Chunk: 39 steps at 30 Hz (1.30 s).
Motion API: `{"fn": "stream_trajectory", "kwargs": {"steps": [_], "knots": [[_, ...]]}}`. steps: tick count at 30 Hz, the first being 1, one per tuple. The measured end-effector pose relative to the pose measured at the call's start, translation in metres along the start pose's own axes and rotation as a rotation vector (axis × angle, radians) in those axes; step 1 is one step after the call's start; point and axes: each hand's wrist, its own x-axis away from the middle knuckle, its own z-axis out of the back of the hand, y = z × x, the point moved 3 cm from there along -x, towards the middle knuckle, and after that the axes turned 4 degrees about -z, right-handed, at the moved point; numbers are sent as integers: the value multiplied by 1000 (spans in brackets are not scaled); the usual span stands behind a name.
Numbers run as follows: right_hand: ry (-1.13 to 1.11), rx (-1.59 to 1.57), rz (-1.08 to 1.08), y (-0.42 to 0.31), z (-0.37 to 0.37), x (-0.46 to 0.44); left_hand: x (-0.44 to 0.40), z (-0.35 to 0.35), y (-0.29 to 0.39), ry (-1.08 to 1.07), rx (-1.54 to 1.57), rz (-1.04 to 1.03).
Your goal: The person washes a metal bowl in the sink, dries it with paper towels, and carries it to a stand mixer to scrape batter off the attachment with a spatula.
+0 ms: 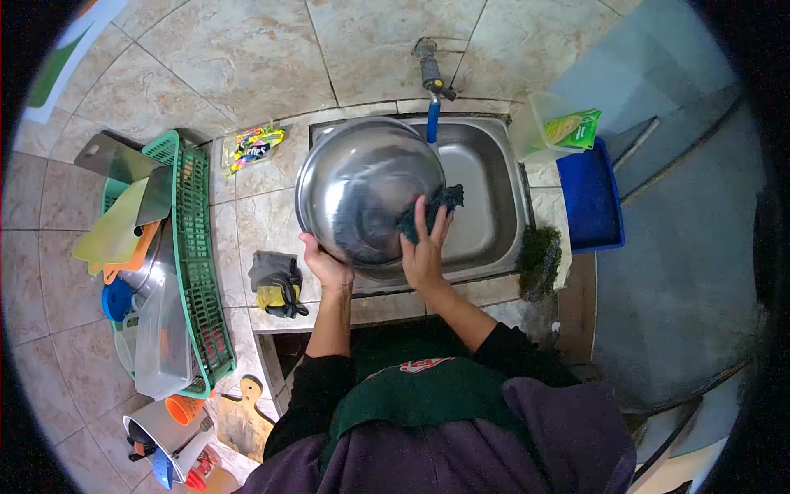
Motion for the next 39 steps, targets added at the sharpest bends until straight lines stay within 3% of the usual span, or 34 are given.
{"fn": "stream_trajectory", "kwargs": {"steps": [1,2,3,4,5,6,7,9,10,11,12,13,14,15,16,20,21,22,23,25,26,29,32,34,36,37,39], "knots": [[1,1,-4,6,-3,-7,6,-9,6,0,-1,4],[99,-261,-101,17,-4,-17,14,-20,16,-39,-168,-90],[196,-524,-197,27,-4,-24,21,-28,22,-76,-335,-186],[192,-524,-196,35,-2,-31,24,-31,24,-59,-505,-382],[57,-941,-444,51,-3,-36,26,-27,26,-54,-505,-382],[-91,-1351,-697,63,-4,-38,31,-23,30,-230,-669,-436],[-96,-1348,-700,71,7,-43,35,-20,32,-410,-831,-486],[-466,-1567,-807,76,24,-47,40,-22,41,-753,-1016,-649],[-469,-1564,-816,82,32,-50,43,-25,40,-885,-1080,-681],[-537,-1503,-862,87,37,-50,46,-27,38,-1016,-1142,-710],[-607,-1440,-906,93,41,-51,46,-29,36,-1006,-1145,-703],[-614,-1434,-917,105,42,-52,51,-33,32,-1161,-1210,-813],[-648,-1180,-877,124,40,-50,55,-35,27,-1321,-1270,-921],[-672,-928,-827,135,39,-49,51,-33,22,-1315,-1270,-912],[-499,-715,-905,150,40,-49,46,-29,14,-1358,-1307,-916],[-430,-386,-820,161,58,-54,27,-14,-15,-1386,-1454,-793],[-332,-227,-701,192,55,-52,23,-15,-20,-1361,-1470,-774],[-234,-69,-578,195,59,-53,17,-12,-28,-1402,-1574,-548],[-232,-64,-582,201,63,-52,14,-12,-36,-1404,-1568,-544],[-188,215,-331,163,86,-59,5,-10,-56,-1314,-1698,-718],[-185,218,-336,160,90,-58,-4,-4,-68,-1362,-1868,-458],[-168,252,-277,151,105,-59,-22,-5,-88,-1196,-1956,-493],[-224,257,-292,145,117,-55,-30,-21,-96,-1203,-1953,-420],[-132,247,-256,148,125,-53,-34,-24,-107,-1189,-1938,-428],[-111,285,-242,153,131,-55,-37,-22,-118,-1074,-1604,-284],[-97,320,-223,153,134,-56,-36,-21,-123,-1081,-1605,-279],[-92,310,-241,148,142,-61,-34,-23,-127,-902,-1292,-337]]}}
